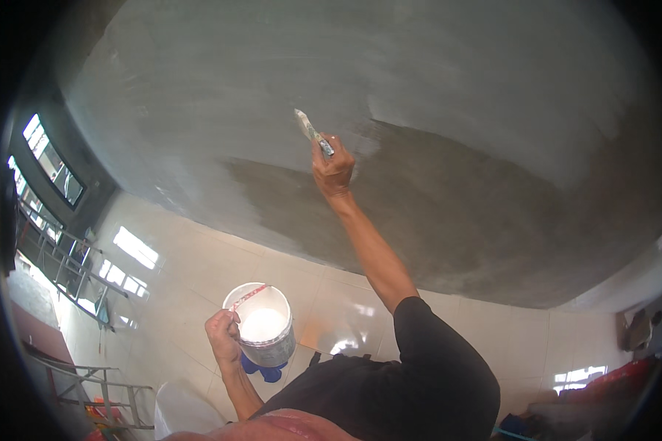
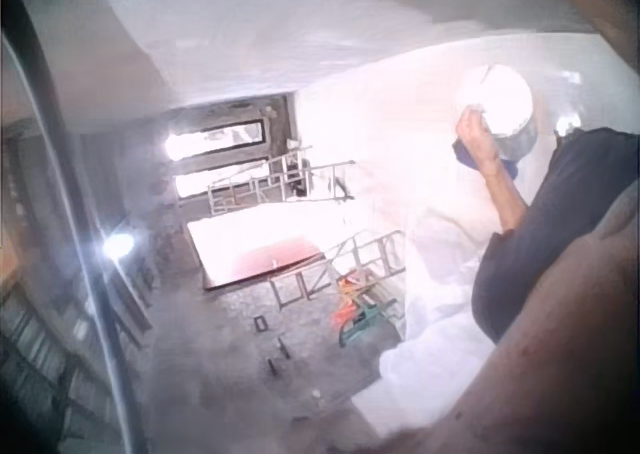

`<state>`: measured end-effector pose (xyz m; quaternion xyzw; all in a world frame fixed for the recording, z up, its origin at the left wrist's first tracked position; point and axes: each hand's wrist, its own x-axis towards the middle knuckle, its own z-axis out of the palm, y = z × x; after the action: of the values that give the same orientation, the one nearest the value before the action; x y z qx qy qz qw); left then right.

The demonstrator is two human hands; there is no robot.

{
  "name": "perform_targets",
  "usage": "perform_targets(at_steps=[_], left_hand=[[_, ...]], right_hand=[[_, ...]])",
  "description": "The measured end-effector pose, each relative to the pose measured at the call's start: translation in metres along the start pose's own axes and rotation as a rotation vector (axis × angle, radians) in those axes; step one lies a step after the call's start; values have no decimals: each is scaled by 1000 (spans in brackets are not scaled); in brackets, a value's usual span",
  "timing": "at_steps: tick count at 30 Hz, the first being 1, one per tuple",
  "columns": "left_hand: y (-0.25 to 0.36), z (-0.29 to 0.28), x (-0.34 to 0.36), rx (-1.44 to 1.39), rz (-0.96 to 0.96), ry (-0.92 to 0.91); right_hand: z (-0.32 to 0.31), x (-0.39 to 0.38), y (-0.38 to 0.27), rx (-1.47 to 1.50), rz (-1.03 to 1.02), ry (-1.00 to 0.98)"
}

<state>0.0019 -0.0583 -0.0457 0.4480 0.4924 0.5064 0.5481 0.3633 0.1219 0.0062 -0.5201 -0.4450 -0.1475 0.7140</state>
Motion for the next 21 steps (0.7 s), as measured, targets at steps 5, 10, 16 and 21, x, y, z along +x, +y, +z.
perform_targets(at_steps=[5,10,16,21], left_hand=[[-4,-3,-7,59,1,58],[-2,0,-12,103,16,124],[-12,4,-12,75,16,191],[-15,9,-17,63,62,250]], right_hand=[[15,-2,-9,455,352,-45],[-26,-26,-19,753,704,-106],[-111,-82,24,765,1101,-240],[-167,-125,65,722,1404,-196]])
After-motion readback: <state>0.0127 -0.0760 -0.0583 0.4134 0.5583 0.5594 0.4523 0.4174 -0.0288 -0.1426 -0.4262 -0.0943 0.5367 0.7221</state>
